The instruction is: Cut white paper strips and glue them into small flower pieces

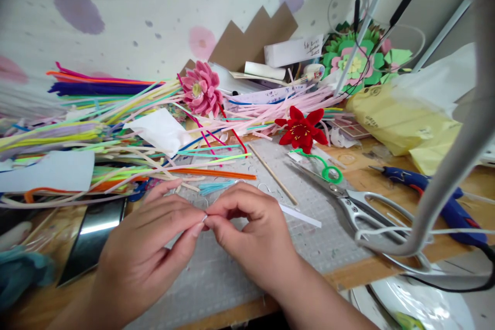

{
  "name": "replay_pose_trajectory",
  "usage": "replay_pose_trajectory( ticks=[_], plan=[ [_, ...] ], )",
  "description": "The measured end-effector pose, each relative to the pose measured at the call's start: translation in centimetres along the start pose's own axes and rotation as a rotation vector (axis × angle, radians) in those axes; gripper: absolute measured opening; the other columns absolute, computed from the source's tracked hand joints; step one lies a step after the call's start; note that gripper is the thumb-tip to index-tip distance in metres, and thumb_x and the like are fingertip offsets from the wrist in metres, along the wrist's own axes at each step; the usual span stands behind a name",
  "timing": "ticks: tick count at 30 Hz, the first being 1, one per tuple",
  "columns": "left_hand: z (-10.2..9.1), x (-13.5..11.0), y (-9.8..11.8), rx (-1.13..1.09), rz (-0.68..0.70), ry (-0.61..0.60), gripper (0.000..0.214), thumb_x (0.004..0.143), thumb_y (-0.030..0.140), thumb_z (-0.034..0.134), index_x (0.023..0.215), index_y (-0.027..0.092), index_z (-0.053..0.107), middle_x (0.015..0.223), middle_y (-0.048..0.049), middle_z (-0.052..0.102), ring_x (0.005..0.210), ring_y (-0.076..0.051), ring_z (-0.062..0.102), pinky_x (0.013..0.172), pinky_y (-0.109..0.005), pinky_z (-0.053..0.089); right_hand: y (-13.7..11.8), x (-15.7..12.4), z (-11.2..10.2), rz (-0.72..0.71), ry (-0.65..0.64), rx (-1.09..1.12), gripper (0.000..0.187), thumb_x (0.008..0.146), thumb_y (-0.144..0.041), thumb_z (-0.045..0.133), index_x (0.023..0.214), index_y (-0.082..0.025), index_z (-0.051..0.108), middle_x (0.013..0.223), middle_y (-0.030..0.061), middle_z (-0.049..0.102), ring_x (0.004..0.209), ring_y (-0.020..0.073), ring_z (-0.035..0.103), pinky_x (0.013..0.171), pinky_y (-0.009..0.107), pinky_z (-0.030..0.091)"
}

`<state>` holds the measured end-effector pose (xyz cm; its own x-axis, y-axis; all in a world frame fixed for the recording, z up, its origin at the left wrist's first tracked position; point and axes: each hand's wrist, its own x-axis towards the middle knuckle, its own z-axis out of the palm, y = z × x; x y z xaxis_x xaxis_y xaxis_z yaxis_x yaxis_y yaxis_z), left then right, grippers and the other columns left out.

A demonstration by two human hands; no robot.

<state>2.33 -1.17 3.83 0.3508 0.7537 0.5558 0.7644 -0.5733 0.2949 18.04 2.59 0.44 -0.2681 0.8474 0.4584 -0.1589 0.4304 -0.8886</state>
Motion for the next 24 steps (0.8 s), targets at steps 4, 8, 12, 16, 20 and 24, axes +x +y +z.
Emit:
replay_pose_trajectory(
  ticks=[4,8,12,16,20,24],
  plan=[
    [0.14,-0.12,-0.13,-0.029,-0.019,0.002,0.017,0.08,0.006,0.053,0.072,0.018,0.063,0.061,0.0037,0.064,0.056,-0.01,0.057,0.096,-0.041,0.038,0.18,-0.15,0.12,0.046,-0.007,0.098,0.019,0.074,-0.006,0.067,0.083,-0.022,0.073,0.077,0.0003,0.063,0.071,0.0114,0.061,0.06,0.022,0.053],
    [0.17,-0.21,-0.23,-0.05,-0.032,-0.006,0.019,0.08,0.006,0.053,0.07,0.018,0.062,0.059,0.0042,0.063,0.054,-0.009,0.056,0.098,-0.04,0.037,0.14,-0.09,0.23,0.068,-0.011,0.114,0.023,0.073,-0.004,0.065,0.083,-0.022,0.074,0.079,0.0001,0.062,0.07,0.0101,0.061,0.058,0.021,0.052],
    [0.24,-0.21,-0.3,-0.054,-0.048,-0.022,0.019,0.081,0.007,0.053,0.068,0.018,0.061,0.058,0.0044,0.062,0.054,-0.009,0.055,0.099,-0.041,0.036,0.1,-0.01,0.18,0.094,-0.009,0.151,0.022,0.071,-0.002,0.064,0.076,-0.021,0.071,0.075,-0.0017,0.059,0.069,0.0092,0.06,0.06,0.02,0.05],
    [0.29,-0.01,-0.29,-0.111,-0.059,-0.066,0.019,0.081,0.008,0.052,0.067,0.019,0.06,0.055,0.006,0.059,0.052,-0.008,0.053,0.097,-0.04,0.038,0.33,0.07,-0.1,0.143,-0.1,0.286,0.018,0.072,-0.003,0.064,0.073,-0.021,0.068,0.071,-0.0027,0.058,0.066,0.01,0.057,0.059,0.022,0.047],
    [0.16,0.14,-0.22,-0.253,-0.141,-0.13,0.021,0.08,0.008,0.052,0.065,0.021,0.061,0.057,0.0083,0.063,0.051,-0.007,0.056,0.098,-0.037,0.037,0.66,0.19,-0.3,0.297,-0.131,0.513,0.007,0.07,-0.012,0.071,0.07,-0.018,0.068,0.068,-0.0023,0.058,0.064,0.0101,0.054,0.06,0.023,0.043],
    [0.04,0.12,-0.24,-0.354,-0.29,-0.184,0.022,0.082,0.016,0.053,0.064,0.022,0.063,0.058,0.0089,0.067,0.051,-0.008,0.059,0.103,-0.038,0.032,0.68,0.29,-0.4,0.445,-0.086,0.673,0.009,0.072,-0.021,0.073,0.071,-0.017,0.065,0.066,-0.0023,0.058,0.06,0.0098,0.054,0.059,0.023,0.042]
  ],
)
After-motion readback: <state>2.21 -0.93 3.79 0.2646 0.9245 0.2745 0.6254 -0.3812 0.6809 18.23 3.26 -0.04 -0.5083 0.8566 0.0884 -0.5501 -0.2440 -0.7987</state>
